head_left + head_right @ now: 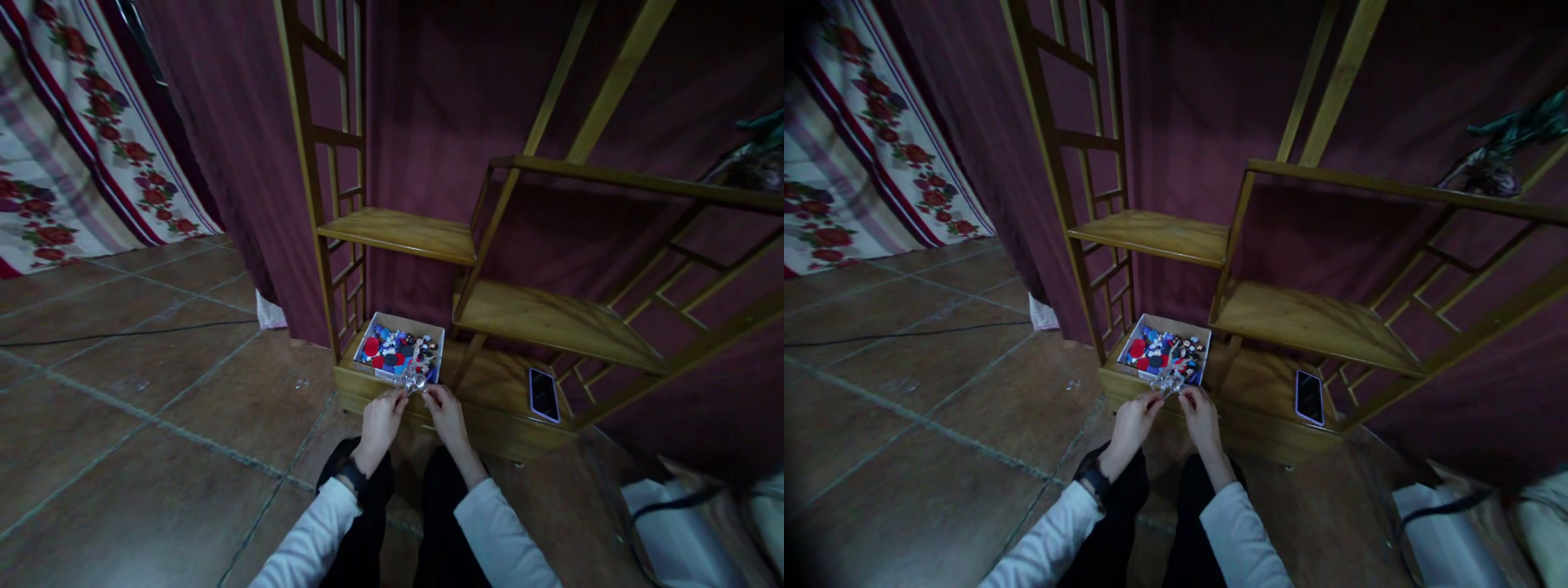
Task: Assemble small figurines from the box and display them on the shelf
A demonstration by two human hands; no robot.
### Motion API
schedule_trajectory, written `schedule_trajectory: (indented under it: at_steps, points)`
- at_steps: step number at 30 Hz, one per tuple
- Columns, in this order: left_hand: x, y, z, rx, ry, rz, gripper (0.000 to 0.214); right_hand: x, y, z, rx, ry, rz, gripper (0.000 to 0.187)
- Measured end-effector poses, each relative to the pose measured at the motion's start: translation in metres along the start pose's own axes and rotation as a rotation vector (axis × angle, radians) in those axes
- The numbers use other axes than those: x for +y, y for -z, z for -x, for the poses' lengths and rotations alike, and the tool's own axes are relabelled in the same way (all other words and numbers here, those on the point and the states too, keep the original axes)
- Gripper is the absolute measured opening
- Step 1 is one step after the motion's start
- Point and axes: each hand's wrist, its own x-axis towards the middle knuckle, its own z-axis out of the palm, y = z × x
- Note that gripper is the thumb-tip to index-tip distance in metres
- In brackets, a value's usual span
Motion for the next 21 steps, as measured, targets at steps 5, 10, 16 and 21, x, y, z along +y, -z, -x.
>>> schedule_trajectory:
  at_steps: [5,10,16,21]
  points:
    - [0.006,-0.005,0.016,0.035,-0.098,-0.18,0.028,0.004,0.0,0.011,-0.072,-0.139,-0.127,0.019]
    - [0.009,-0.005,0.022,0.019,-0.181,-0.38,0.034,0.007,-0.007,0.011,-0.093,-0.207,-0.262,0.018]
    - [0.008,0.0,0.026,-0.053,-0.193,-0.445,0.035,0.009,-0.015,0.01,-0.087,-0.246,-0.331,0.022]
    - [0.003,0.001,0.021,-0.043,-0.073,-0.368,0.034,0.009,-0.018,0.013,-0.135,-0.226,-0.392,0.018]
